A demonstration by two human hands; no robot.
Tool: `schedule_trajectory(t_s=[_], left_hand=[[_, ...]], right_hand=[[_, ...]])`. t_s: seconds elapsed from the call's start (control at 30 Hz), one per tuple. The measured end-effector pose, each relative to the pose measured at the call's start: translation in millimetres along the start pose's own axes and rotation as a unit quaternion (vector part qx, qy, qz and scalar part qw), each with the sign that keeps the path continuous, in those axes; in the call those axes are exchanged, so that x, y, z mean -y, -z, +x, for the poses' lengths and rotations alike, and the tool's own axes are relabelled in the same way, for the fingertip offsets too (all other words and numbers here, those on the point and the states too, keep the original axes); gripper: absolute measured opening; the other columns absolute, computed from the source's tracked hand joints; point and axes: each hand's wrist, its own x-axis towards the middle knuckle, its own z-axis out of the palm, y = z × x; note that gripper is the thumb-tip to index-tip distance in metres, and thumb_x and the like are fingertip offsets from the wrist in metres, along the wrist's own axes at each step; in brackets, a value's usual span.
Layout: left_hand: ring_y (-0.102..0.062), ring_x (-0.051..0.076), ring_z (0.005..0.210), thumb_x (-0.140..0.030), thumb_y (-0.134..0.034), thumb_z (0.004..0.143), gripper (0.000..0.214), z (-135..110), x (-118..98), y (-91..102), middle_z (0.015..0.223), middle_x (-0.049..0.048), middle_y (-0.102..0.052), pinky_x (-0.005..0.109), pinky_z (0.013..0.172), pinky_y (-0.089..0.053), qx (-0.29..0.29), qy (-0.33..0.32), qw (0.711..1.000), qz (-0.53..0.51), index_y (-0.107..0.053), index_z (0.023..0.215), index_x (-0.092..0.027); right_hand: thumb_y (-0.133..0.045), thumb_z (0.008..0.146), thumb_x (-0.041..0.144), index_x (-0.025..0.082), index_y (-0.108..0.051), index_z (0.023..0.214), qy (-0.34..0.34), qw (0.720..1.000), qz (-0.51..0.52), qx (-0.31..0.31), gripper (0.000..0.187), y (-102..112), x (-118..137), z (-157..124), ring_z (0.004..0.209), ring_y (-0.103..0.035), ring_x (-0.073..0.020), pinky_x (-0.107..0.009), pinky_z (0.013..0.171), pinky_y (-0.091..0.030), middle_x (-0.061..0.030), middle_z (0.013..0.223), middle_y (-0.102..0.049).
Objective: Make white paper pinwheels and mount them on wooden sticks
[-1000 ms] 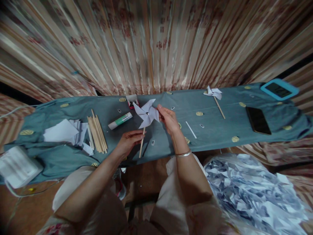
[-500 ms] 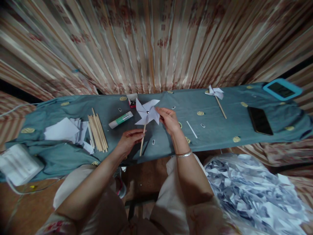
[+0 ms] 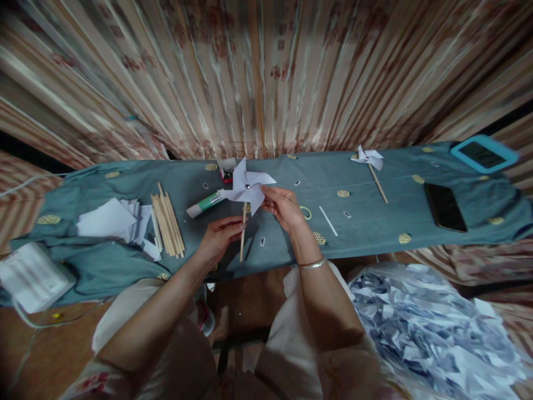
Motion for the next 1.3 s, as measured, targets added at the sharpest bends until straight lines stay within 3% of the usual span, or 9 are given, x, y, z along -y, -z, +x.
schedule_trajectory(t_s=[0.7,0.87,1.0,1.13,1.3], left_hand=[[-0.060,0.012,0.067,-0.035,-0.093,0.042,0.042,3,1,1.8,0.075,0.0025,-0.072,0.027,0.069,-0.049,-0.013,-0.005,1.000,-0.009,-0.078,0.077,-0.016],[-0.060,0.011,0.066,-0.032,-0.093,0.041,0.041,3,0,2.0,0.073,0.0022,-0.072,0.026,0.069,-0.050,-0.022,-0.001,0.999,-0.025,-0.077,0.075,-0.016],[-0.061,0.011,0.067,-0.031,-0.093,0.044,0.040,4,-3,3.8,0.076,0.0023,-0.072,0.027,0.071,-0.050,-0.026,-0.008,0.999,-0.024,-0.077,0.077,-0.015],[-0.061,0.011,0.067,-0.031,-0.093,0.045,0.040,6,-4,6.8,0.075,0.0018,-0.071,0.028,0.071,-0.050,-0.030,-0.015,0.999,-0.025,-0.077,0.077,-0.015],[-0.061,0.012,0.067,-0.032,-0.093,0.044,0.040,5,-3,7.1,0.076,0.0028,-0.072,0.028,0.071,-0.050,-0.015,-0.008,1.000,-0.015,-0.077,0.077,-0.016]], right_hand=[[-0.093,0.045,0.047,0.018,-0.071,0.060,-0.018,1.000,-0.020,0.009,0.039,-5,0,-6,0.050,-0.058,-0.0063,-0.017,0.045,-0.045,0.0010,0.060,-0.068],[-0.093,0.040,0.054,0.018,-0.070,0.057,-0.027,0.999,-0.037,0.020,0.045,-11,-1,-10,0.049,-0.057,-0.0063,-0.017,0.045,-0.044,-0.0008,0.062,-0.071],[-0.089,0.044,0.060,0.018,-0.073,0.062,-0.025,0.997,-0.066,0.032,0.048,-11,0,-13,0.049,-0.057,-0.0073,-0.019,0.045,-0.042,-0.0027,0.064,-0.073],[-0.086,0.052,0.061,0.018,-0.071,0.059,0.013,0.996,-0.089,0.014,0.046,0,4,-11,0.046,-0.051,-0.0070,-0.021,0.043,-0.036,-0.0019,0.056,-0.068],[-0.086,0.056,0.058,0.021,-0.070,0.062,0.115,0.987,-0.081,-0.083,0.040,15,6,1,0.050,-0.050,-0.0064,-0.022,0.049,-0.039,0.0002,0.062,-0.069]])
